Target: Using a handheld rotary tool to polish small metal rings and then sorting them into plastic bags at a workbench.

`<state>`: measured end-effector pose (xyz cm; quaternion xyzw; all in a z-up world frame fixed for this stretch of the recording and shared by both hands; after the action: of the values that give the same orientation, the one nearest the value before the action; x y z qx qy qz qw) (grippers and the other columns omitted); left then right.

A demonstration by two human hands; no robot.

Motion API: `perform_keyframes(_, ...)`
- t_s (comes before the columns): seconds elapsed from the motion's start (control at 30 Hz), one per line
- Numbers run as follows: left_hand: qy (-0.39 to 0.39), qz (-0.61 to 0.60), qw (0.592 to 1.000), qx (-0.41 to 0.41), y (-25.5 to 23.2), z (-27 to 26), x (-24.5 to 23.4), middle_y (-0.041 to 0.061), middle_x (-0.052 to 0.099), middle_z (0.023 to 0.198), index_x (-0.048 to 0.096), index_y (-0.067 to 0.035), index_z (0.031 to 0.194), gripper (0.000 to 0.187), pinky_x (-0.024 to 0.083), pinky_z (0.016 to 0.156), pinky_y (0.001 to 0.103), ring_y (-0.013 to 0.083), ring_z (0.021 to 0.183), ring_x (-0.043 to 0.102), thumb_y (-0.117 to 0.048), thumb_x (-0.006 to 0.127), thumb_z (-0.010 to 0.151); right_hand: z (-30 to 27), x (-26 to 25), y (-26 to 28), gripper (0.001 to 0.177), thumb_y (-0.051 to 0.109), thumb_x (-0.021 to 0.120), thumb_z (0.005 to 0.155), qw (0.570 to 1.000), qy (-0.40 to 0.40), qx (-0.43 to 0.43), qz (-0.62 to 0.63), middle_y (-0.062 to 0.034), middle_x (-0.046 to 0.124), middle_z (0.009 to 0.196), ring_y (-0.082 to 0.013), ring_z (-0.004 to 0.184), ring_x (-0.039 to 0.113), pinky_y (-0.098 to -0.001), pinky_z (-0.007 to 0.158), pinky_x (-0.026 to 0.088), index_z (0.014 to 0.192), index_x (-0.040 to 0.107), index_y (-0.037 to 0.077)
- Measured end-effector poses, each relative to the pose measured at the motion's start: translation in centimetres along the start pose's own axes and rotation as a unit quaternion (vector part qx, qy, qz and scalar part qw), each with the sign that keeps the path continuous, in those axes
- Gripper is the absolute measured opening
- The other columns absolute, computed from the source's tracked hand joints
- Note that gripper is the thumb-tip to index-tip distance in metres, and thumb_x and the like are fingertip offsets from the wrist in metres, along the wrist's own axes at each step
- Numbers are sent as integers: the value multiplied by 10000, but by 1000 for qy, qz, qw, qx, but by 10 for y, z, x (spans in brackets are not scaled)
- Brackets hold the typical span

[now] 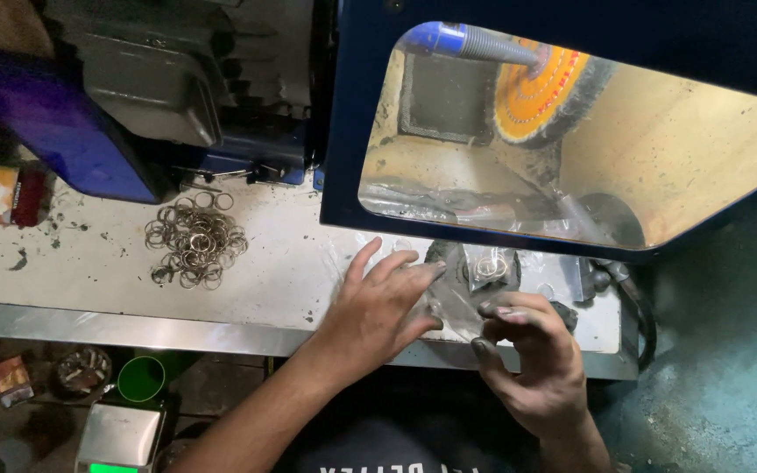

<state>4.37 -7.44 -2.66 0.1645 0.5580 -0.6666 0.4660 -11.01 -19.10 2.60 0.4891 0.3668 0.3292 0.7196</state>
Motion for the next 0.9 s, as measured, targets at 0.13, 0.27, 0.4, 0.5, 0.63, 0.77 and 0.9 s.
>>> perform_keyframes(0.13, 15, 60, 998, 13, -6, 1, -2, 86, 574, 1464, 361, -99, 1534, 1091, 242, 1229, 586, 304, 1396, 508, -597, 883, 717, -4, 2, -5, 478, -120, 715, 857, 1000, -9, -7, 6, -205, 573, 1252, -266, 1187, 676, -269, 911, 636, 1261, 518, 41)
perform_keyframes(0.27, 17, 64, 998, 8, -7, 2, 0, 57, 623, 1417, 274, -124, 1551, 1035, 256, 1223, 613, 314, 1373, 538, -565, 834, 802, -2, 4, 1, 461, -91, 723, 873, 999, 4, -46, -26, -214, 586, 1249, -264, 1168, 685, -276, 899, 683, 1267, 520, 35)
perform_keyframes(0.4, 21, 21, 1000, 10, -4, 0, 3, 62, 656, 1408, 296, -138, 1548, 901, 226, 1224, 627, 309, 1416, 513, -484, 787, 875, -6, 7, 5, 481, -87, 730, 853, 996, 8, -57, -72, -214, 590, 1234, -248, 1140, 669, -253, 843, 687, 1251, 501, 58)
perform_keyframes(0.5, -9, -4, 999, 47, -4, -3, 4, 82, 577, 1431, 291, -106, 1551, 873, 336, 1232, 553, 319, 1346, 595, -367, 817, 904, -8, 10, 11, 466, -53, 757, 815, 974, -15, -103, -203, -181, 663, 1116, -230, 1024, 724, -274, 866, 639, 1141, 471, 117)
perform_keyframes(0.63, -61, -96, 992, 55, 0, -12, -6, 145, 555, 1451, 110, -167, 1645, 1008, 454, 1206, 500, 324, 1319, 584, -282, 822, 941, -15, 9, 8, 432, 13, 763, 854, 971, -31, -132, -194, -160, 640, 1144, -189, 882, 746, -350, 919, 624, 1149, 483, 160)
perform_keyframes(0.77, -67, -117, 986, -94, 19, -38, -34, 203, 497, 1438, 69, -348, 1641, 1158, 546, 1082, 406, 315, 1290, 514, -320, 886, 820, -9, 0, 12, 312, 34, 754, 906, 937, -54, -159, -305, -184, 695, 1054, -306, 1002, 707, -407, 909, 611, 1135, 542, 19)
perform_keyframes(0.9, -37, -37, 972, -231, 49, -71, -75, 105, 560, 1291, 294, -243, 1573, 959, 517, 997, 413, 270, 1159, 531, -488, 823, 813, 9, 10, -1, 322, 61, 800, 854, 915, 5, -148, -375, -165, 696, 1128, -318, 1063, 671, -425, 965, 564, 1138, 662, 1)
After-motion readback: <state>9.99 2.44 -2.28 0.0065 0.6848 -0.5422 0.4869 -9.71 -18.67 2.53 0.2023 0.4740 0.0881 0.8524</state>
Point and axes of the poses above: each hand's wrist, its own z-axis towards the middle knuckle, its own x-axis out of the palm, y = z × x, the point moved 5 cm from there along z, towards the middle knuckle
